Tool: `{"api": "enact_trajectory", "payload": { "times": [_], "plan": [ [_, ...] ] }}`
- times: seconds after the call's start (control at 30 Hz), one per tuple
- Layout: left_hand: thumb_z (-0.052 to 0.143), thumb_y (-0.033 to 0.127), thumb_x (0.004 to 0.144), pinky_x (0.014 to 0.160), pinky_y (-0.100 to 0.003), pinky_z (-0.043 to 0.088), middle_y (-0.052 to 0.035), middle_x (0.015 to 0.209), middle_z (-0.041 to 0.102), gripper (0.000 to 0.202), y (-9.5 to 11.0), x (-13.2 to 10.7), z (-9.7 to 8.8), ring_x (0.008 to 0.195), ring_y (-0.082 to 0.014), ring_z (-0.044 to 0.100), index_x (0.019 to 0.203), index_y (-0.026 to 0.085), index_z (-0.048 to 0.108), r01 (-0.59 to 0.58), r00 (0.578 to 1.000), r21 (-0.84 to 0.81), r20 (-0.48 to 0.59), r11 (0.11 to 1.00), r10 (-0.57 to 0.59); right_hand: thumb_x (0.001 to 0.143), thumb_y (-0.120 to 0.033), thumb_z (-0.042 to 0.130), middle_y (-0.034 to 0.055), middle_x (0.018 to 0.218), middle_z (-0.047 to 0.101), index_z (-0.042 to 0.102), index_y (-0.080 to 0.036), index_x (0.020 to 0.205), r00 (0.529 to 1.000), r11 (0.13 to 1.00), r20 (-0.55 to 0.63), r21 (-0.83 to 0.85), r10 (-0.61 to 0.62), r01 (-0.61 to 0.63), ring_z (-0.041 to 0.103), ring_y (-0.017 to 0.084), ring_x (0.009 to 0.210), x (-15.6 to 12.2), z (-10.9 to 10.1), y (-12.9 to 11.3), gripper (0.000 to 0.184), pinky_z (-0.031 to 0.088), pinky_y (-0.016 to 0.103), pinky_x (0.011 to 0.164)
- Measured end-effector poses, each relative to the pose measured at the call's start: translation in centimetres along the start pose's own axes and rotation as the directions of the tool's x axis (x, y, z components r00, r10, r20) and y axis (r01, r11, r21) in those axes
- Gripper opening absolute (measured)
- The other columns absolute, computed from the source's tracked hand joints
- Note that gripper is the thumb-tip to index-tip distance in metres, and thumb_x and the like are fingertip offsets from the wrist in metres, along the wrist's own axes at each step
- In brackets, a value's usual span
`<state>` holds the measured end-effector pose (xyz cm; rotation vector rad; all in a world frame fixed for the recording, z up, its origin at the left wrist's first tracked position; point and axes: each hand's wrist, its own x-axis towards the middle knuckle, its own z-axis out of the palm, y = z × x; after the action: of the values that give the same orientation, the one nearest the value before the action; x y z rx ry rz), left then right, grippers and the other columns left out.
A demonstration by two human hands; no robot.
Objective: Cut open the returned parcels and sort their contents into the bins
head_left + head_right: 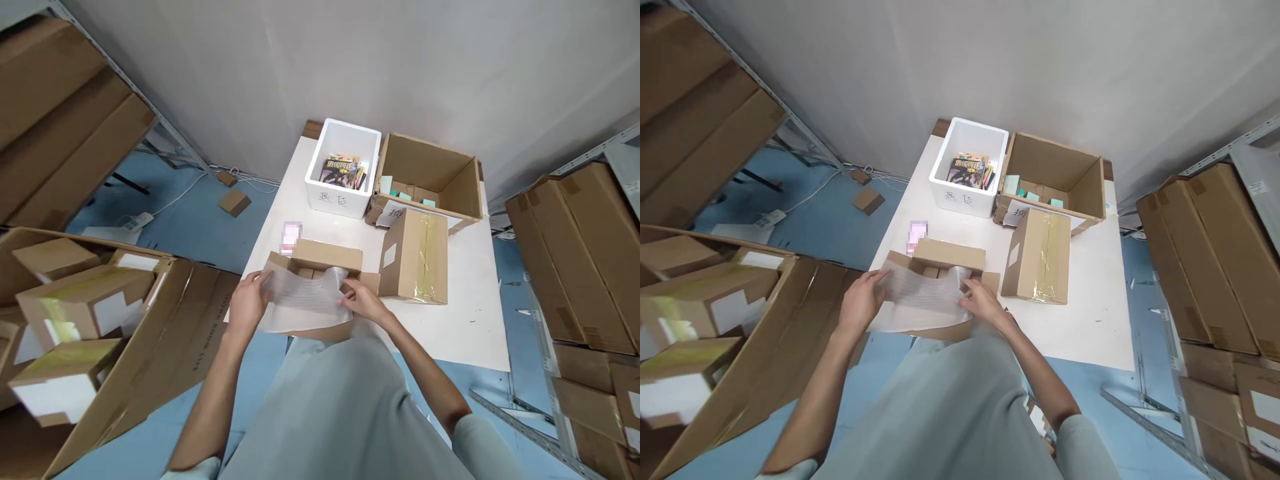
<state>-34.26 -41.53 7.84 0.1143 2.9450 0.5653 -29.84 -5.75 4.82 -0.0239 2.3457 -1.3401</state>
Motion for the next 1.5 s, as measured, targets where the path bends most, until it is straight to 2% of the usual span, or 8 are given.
{"api": "enact_trajectory", "payload": {
  "times": [0.13,0.3,0.57,0.7,0.83,1.0,1.2,1.5],
  "plan": [
    [0.045,0.012,0.105,0.106,-0.055,0.065,-0.0141,0.146,0.081,0.052,1.5,-1.1,0.2,0.127,-0.04,0.072,0.138,0.018,0.085,-0.033,0.987,0.017,-0.154,0.999,0.035,0.081,-0.019,0.101,0.0129,0.135,0.085,0.06,-0.02,0.173,0.984,0.97,0.175,-0.243,0.043,0.001,0.083,0.028,0.109,1.5,3.0,-0.8,0.101,0.063,0.034,0.097],
    [0.049,0.018,0.108,0.107,-0.052,0.066,-0.0138,0.131,0.086,0.042,2.7,-2.4,1.7,0.117,-0.0344,0.077,0.129,0.019,0.086,-0.206,0.971,-0.139,-0.149,0.969,0.185,0.093,-0.007,0.084,0.0039,0.098,0.087,0.091,-0.021,0.116,0.979,0.961,0.203,-0.274,0.03,0.028,0.083,0.025,0.102,1.7,4.0,-1.1,0.028,0.057,0.028,0.089],
    [0.064,0.029,0.106,0.132,-0.056,0.054,-0.0172,0.161,0.072,0.049,8.8,-2.6,8.3,0.152,-0.036,0.067,0.153,0.019,0.073,-0.285,0.923,-0.34,0.155,0.896,0.353,0.117,-0.021,0.054,0.0179,0.138,0.079,0.081,-0.018,0.132,0.979,0.976,-0.203,-0.212,0.002,-0.046,0.078,0.029,0.12,2.0,4.6,-1.7,0.032,0.058,0.04,0.111],
    [0.054,0.021,0.105,0.131,-0.061,0.054,-0.0206,0.156,0.075,0.046,10.1,-1.5,8.8,0.148,-0.0396,0.07,0.142,0.016,0.08,-0.22,0.907,-0.349,0.272,0.911,0.323,0.109,-0.012,0.057,0.0168,0.139,0.081,0.082,-0.02,0.132,0.997,0.984,-0.076,-0.176,-0.021,0.008,0.076,0.033,0.127,1.7,5.5,-1.1,0.035,0.058,0.047,0.118],
    [0.054,0.036,0.113,0.13,-0.06,0.055,-0.0177,0.151,0.078,0.041,8.0,-2.8,5.0,0.143,-0.0388,0.073,0.141,0.022,0.081,-0.24,0.958,-0.372,0.061,0.897,0.281,0.112,-0.024,0.057,0.0143,0.148,0.078,0.082,-0.026,0.136,0.958,0.991,-0.279,-0.129,-0.069,0.034,0.071,0.033,0.14,-1.4,4.9,0.0,0.035,0.054,0.052,0.128],
    [0.067,0.054,0.11,0.14,-0.065,0.04,-0.0216,0.173,0.06,0.065,2.2,-4.0,-0.2,0.166,-0.0413,0.051,0.165,0.021,0.06,-0.049,0.969,-0.302,-0.245,0.952,-0.028,0.114,-0.049,0.058,0.0203,0.16,0.069,0.075,-0.023,0.149,0.737,0.99,-0.675,-0.129,-0.043,-0.061,0.062,0.037,0.154,-7.2,3.0,1.3,0.046,0.048,0.06,0.134],
    [0.08,0.067,0.094,0.117,-0.058,0.064,-0.0256,0.162,0.069,0.091,-2.8,-1.6,0.4,0.138,-0.0414,0.076,0.166,0.015,0.06,0.238,0.971,-0.561,0.127,0.793,-0.202,0.097,-0.054,0.068,0.025,0.13,0.081,0.068,-0.015,0.142,0.568,0.927,-0.76,0.118,0.316,-0.357,0.08,0.039,0.114,-9.2,4.6,1.4,0.06,0.066,0.06,0.104],
    [0.07,0.054,0.098,0.096,-0.05,0.073,-0.0193,0.139,0.083,0.068,-5.3,0.7,0.6,0.104,-0.0322,0.086,0.155,0.017,0.074,0.009,0.978,-0.595,0.174,0.804,0.117,0.102,-0.042,0.053,0.0188,0.113,0.084,0.073,-0.02,0.118,0.433,0.912,-0.852,0.113,0.293,-0.395,0.081,0.033,0.096,-10.3,9.5,-5.3,0.034,0.065,0.046,0.09]
  ]
}}
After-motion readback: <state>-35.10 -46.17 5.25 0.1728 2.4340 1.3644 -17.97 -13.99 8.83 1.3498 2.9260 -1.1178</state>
